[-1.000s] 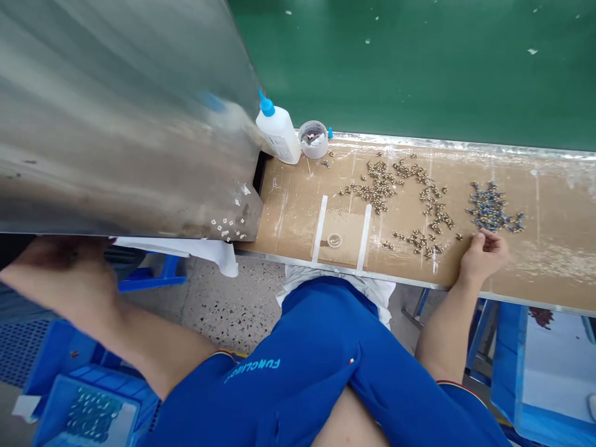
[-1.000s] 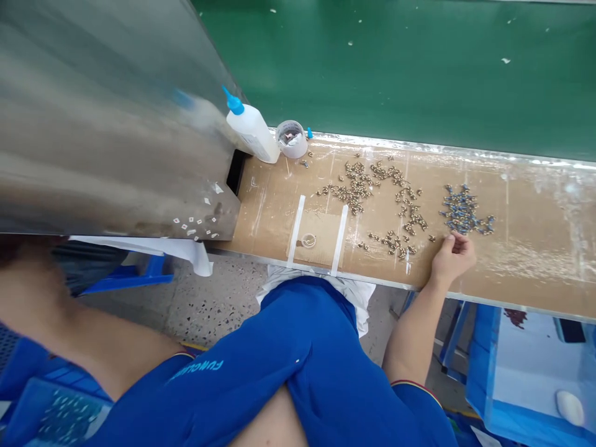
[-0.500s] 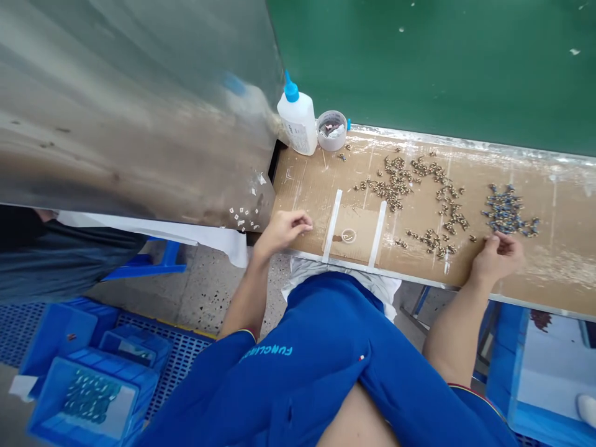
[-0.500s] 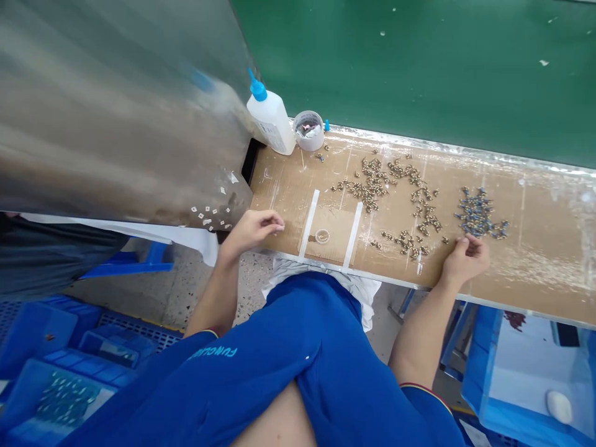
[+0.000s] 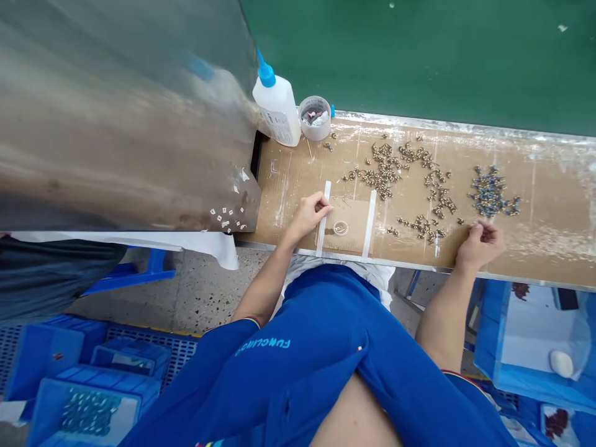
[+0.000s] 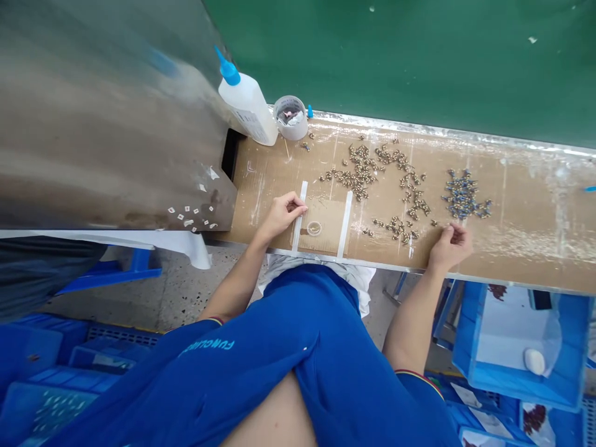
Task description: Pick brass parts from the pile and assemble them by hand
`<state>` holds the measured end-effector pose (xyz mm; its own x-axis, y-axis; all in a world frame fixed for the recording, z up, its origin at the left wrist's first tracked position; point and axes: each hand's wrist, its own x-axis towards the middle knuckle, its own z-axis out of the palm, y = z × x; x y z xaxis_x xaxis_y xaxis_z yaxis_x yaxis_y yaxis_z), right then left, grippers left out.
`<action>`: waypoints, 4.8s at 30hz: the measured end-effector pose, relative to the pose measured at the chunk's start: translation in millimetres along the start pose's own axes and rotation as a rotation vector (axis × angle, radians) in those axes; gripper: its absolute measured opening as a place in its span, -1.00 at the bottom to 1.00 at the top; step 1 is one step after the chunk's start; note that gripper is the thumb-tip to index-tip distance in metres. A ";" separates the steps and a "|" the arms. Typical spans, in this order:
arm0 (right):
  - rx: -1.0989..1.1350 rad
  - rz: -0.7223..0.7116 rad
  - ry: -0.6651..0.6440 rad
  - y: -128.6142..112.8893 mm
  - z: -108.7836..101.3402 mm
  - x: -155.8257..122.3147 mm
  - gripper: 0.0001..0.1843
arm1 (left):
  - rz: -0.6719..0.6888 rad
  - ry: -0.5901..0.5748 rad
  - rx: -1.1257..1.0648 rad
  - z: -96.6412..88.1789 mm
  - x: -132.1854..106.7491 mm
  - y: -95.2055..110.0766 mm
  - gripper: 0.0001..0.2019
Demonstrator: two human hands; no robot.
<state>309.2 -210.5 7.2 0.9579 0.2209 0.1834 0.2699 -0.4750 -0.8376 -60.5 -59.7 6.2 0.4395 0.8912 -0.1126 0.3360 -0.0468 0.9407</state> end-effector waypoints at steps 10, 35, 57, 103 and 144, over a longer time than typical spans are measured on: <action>0.077 -0.004 -0.019 -8.9 2.9 -6.5 -0.73 | 0.097 -0.078 -0.136 13.9 -1.5 -7.7 -0.88; 0.336 -0.220 -1.127 -55.6 54.2 -178.4 -0.64 | 0.165 -0.096 -0.175 28.1 6.2 -15.2 -0.82; 0.340 -0.562 -1.177 -63.3 62.8 -170.4 -0.80 | 0.091 -0.026 -0.132 32.2 7.4 -15.4 -0.83; 0.498 -0.231 -0.811 -64.9 105.8 -160.7 -0.37 | 0.285 -0.063 0.134 36.6 9.3 -19.9 -0.89; 0.376 -0.696 -0.941 -76.5 51.6 -173.3 -0.67 | 0.256 -0.008 -0.053 34.8 7.2 -23.5 -0.86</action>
<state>117.5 -168.5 12.9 0.1353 0.9313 0.3381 0.5005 0.2303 -0.8346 -36.2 -67.9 -27.9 0.5111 0.8497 0.1292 0.1693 -0.2469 0.9541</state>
